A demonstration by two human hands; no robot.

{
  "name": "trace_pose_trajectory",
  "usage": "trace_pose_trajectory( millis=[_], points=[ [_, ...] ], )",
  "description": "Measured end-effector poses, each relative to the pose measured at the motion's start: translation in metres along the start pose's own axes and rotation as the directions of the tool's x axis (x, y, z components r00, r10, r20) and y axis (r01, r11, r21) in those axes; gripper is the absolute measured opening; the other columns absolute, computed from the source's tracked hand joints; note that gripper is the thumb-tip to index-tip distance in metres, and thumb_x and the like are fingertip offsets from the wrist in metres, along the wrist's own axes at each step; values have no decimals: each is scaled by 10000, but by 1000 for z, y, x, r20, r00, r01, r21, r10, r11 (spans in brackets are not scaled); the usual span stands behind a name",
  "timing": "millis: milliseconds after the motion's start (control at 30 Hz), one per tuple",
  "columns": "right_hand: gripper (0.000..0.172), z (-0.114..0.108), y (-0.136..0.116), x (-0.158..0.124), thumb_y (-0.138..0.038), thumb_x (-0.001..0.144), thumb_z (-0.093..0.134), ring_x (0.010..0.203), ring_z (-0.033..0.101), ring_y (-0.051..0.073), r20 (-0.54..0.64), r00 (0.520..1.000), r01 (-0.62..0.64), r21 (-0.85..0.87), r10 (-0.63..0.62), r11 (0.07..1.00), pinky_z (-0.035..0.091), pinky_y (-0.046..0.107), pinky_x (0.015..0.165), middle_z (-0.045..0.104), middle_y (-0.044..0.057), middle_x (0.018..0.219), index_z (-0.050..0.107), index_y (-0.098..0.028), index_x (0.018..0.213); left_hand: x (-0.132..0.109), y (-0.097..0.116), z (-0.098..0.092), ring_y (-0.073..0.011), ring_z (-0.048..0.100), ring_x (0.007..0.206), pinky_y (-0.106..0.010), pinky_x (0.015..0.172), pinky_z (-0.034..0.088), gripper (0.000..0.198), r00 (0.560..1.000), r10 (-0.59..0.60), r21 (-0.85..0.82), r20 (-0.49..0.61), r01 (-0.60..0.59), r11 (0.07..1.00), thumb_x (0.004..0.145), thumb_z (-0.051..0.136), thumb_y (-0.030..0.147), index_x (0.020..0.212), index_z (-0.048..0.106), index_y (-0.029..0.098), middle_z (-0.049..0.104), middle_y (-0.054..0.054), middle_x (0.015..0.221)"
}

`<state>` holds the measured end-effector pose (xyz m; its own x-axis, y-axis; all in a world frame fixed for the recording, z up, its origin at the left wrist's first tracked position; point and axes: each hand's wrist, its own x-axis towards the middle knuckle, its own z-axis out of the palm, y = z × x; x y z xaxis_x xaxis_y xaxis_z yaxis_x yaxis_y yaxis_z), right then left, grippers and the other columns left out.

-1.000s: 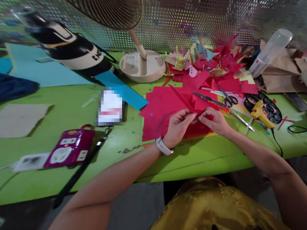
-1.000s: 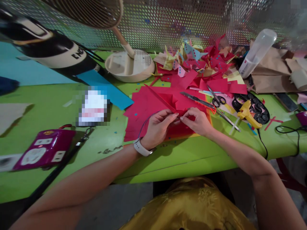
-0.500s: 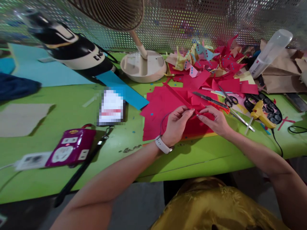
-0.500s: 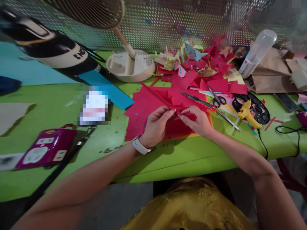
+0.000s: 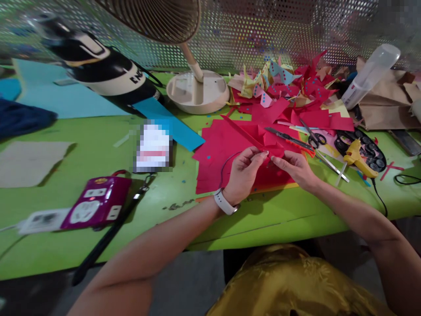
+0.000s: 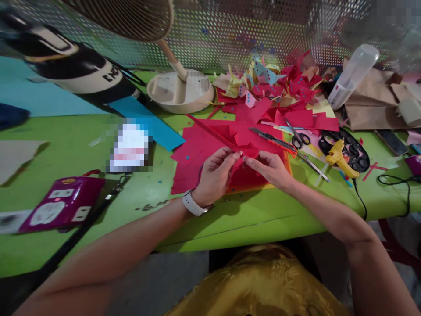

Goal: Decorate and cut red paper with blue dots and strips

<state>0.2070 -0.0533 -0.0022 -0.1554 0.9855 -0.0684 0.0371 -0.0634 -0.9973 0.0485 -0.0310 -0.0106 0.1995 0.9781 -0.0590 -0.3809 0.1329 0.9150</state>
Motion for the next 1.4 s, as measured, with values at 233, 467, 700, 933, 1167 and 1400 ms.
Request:
trace_pose_trajectory(
  millis=[233, 467, 700, 933, 1167, 1400],
  points=[
    [443, 2, 5, 2, -627, 724, 729, 633, 582, 115, -32, 999, 0, 59, 2, 998, 509, 274, 643, 639, -7, 679, 660, -190, 720, 1, 5, 5, -98, 622, 649, -223, 662, 510, 196, 996, -85, -123, -19, 82, 989, 664, 805, 285, 704, 634, 196, 685, 37, 700],
    [472, 0, 9, 4, -638, 721, 720, 597, 580, 106, -49, 999, -16, 8, 16, 1000, 487, 258, 591, 652, -1, 646, 648, -173, 683, 2, 7, 6, -92, 617, 617, -218, 631, 513, 207, 994, -99, -122, -38, 93, 988, 648, 810, 277, 698, 628, 193, 679, 44, 667],
    [431, 0, 6, 5, -605, 692, 764, 619, 637, 115, -11, 999, -42, 110, 44, 993, 533, 273, 641, 720, 14, 709, 705, -179, 730, 4, 5, 5, -96, 617, 642, -215, 649, 508, 176, 996, -82, -81, -27, 80, 994, 645, 803, 277, 698, 658, 193, 693, 30, 687],
    [450, -3, 6, 7, -625, 667, 768, 568, 610, 110, -50, 995, -85, 54, 87, 995, 495, 255, 564, 709, 14, 665, 713, -180, 699, 6, 5, 3, -90, 589, 627, -217, 650, 489, 174, 998, -57, -64, 0, 57, 996, 669, 795, 284, 688, 649, 193, 670, 30, 678],
    [476, -6, 4, 5, -653, 731, 703, 509, 530, 94, -62, 998, -12, -75, 8, 997, 407, 238, 493, 678, 15, 614, 697, -177, 709, 11, 3, -1, -78, 613, 657, -196, 647, 480, 251, 998, -54, -127, 27, 57, 990, 662, 842, 314, 739, 638, 190, 695, 32, 720],
    [458, -2, 4, 1, -638, 742, 699, 537, 552, 121, -77, 996, 43, -114, -52, 993, 412, 255, 505, 644, 9, 580, 666, -197, 625, 9, 0, 1, -93, 600, 591, -229, 607, 501, 376, 987, -90, -100, 130, 104, 990, 626, 875, 385, 719, 563, 197, 661, 50, 642]
  ],
)
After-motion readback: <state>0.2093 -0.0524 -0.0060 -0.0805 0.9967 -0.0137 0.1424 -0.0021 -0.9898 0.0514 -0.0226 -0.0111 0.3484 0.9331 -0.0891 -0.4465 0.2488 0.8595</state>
